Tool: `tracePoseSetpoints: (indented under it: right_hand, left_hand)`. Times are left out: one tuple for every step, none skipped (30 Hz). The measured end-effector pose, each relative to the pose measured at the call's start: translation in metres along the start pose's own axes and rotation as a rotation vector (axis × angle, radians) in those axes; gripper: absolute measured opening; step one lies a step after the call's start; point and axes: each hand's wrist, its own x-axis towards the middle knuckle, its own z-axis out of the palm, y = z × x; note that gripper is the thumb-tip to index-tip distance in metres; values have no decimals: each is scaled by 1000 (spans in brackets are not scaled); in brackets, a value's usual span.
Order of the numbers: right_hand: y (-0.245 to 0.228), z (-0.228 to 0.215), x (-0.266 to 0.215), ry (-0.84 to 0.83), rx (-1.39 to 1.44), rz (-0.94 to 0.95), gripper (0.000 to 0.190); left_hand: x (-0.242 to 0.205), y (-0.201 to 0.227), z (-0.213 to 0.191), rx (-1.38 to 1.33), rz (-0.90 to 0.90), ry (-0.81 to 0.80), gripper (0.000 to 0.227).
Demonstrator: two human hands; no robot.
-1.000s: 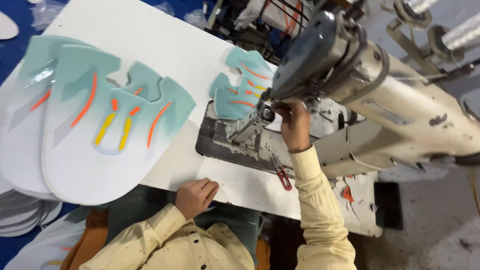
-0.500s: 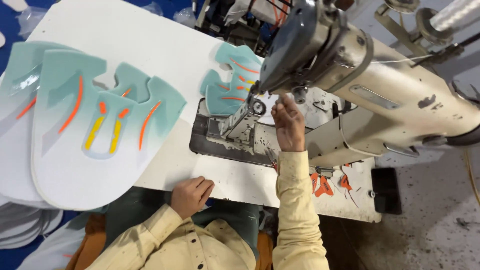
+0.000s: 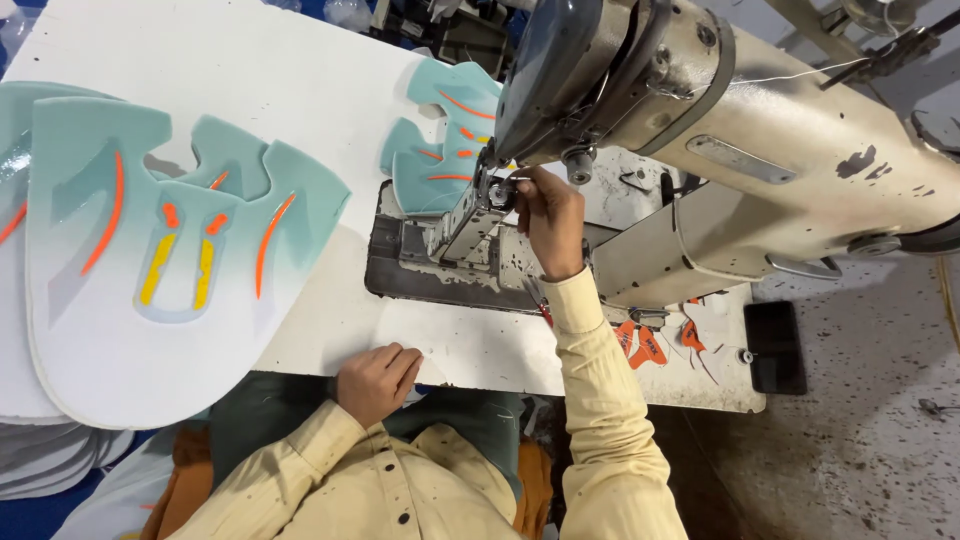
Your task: The person uses a sewing machine to stitch the edges of light blue and white slipper uppers. They repeatedly feed each slipper under the needle, guide it through the machine, and stack the finished pieces on the table.
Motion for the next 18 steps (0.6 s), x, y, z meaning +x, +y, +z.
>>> tracePoseSetpoints:
  right_hand:
    - [1, 0, 0, -13, -41, -66, 18]
    - [4, -2, 1, -11, -41, -62, 18]
    - [8, -5, 1, -11, -101, -133, 17]
    - [11, -8, 2, -11, -163, -207, 16]
    - [11, -8, 3, -8, -164, -206, 16]
    - [10, -9, 5, -24, -168, -215, 14]
    - [9, -9, 7, -39, -173, -225, 13]
    - [9, -9, 6, -42, -173, -224, 13]
    - [8, -8, 5, -61, -121, -166, 13]
    - [8, -8, 5, -78, -69, -110, 13]
    - [11, -8, 5, -78, -70, -111, 13]
    - [14, -9, 6, -79, -43, -51, 14]
    - [17, -9, 6, -81, -15, 8, 15]
    - [17, -11, 8, -80, -14, 8, 15]
    - [17, -12, 9, -94, -53, -63, 14]
    - [17, -14, 10, -111, -91, -132, 13]
    - [17, -16, 11, -111, -90, -131, 13]
    - [18, -19, 12, -117, -226, -269, 11]
  left_hand:
    - [0, 0, 0, 7, 6, 7, 8]
    - [0, 0, 0, 5, 6, 3, 8]
    - [-1, 0, 0, 14, 9, -8, 9]
    - [0, 0, 1, 23, 12, -16, 9]
    - [0, -1, 1, 21, 14, -18, 9]
    - [1, 0, 0, 15, 17, -5, 9]
    - [1, 0, 0, 10, 20, 8, 9]
    - [0, 0, 0, 10, 17, 9, 9]
    - [0, 0, 0, 6, 17, 6, 9]
    - [1, 0, -1, 2, 20, 2, 8]
    - [1, 0, 0, 2, 20, 3, 8]
    - [1, 0, -1, 0, 18, 4, 8]
    - [1, 1, -1, -1, 16, 5, 8]
    - [1, 0, -1, 0, 17, 4, 8]
    - [1, 0, -1, 1, 19, 6, 8]
    - [1, 0, -1, 1, 19, 7, 8]
    - [0, 0, -1, 1, 18, 6, 8]
    - [0, 1, -1, 2, 14, 2, 8]
